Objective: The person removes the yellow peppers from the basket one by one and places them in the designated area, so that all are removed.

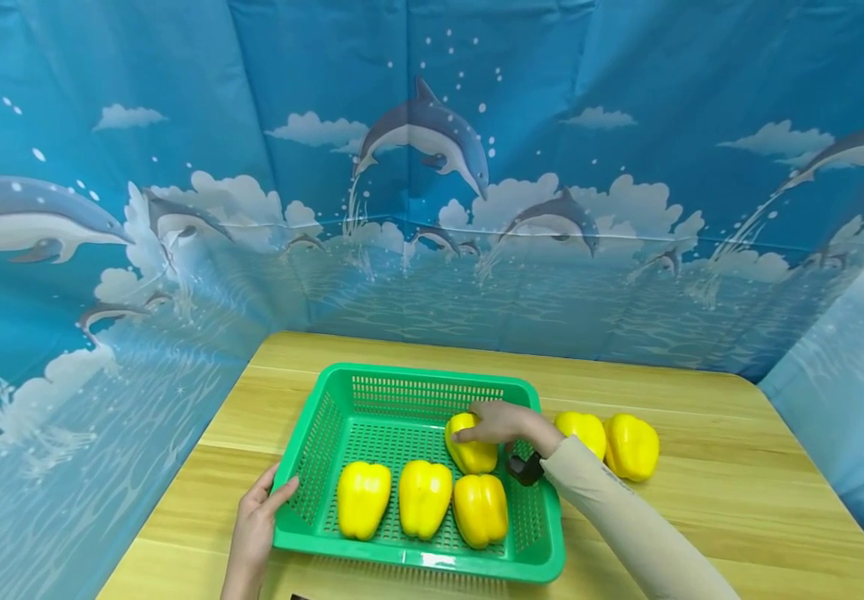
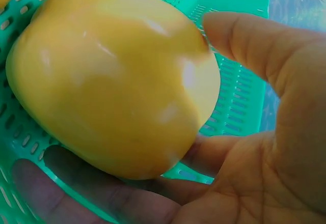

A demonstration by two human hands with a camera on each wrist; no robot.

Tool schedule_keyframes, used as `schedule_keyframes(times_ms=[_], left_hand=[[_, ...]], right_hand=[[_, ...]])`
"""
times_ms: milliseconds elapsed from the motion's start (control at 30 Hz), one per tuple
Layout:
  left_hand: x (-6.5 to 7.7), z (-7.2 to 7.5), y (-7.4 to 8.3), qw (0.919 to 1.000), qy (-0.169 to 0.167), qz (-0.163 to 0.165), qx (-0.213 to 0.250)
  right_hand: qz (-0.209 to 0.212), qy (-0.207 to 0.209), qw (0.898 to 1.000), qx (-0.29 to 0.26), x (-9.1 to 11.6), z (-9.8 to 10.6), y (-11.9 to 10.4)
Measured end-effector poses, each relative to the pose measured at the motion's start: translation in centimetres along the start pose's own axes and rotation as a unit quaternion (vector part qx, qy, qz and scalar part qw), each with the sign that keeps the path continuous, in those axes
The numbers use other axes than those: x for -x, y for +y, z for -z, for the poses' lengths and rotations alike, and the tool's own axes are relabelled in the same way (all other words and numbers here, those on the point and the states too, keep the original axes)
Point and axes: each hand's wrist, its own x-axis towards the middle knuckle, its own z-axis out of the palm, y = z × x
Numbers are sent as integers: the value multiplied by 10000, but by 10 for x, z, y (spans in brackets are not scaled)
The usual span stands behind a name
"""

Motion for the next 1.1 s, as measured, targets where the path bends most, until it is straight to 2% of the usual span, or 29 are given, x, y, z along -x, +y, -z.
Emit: schedule_keyframes(times_ms=[367, 633, 800, 1100], left_hand=[[-1, 0, 1, 10000, -35, 42, 9], [-1, -2, 2, 10000, 1, 35, -73], [-1, -2, 3, 9999, -43, 149, -21], [-1, -1, 1, 9998, -123, 131, -19]], right_hand=[[-165, 20, 9999, -36, -3, -3, 1], [101, 151, 9998, 105, -5, -4, 2], [304, 264, 9990, 218, -6, -4, 4], [328, 474, 9983, 57, -2, -1, 3]])
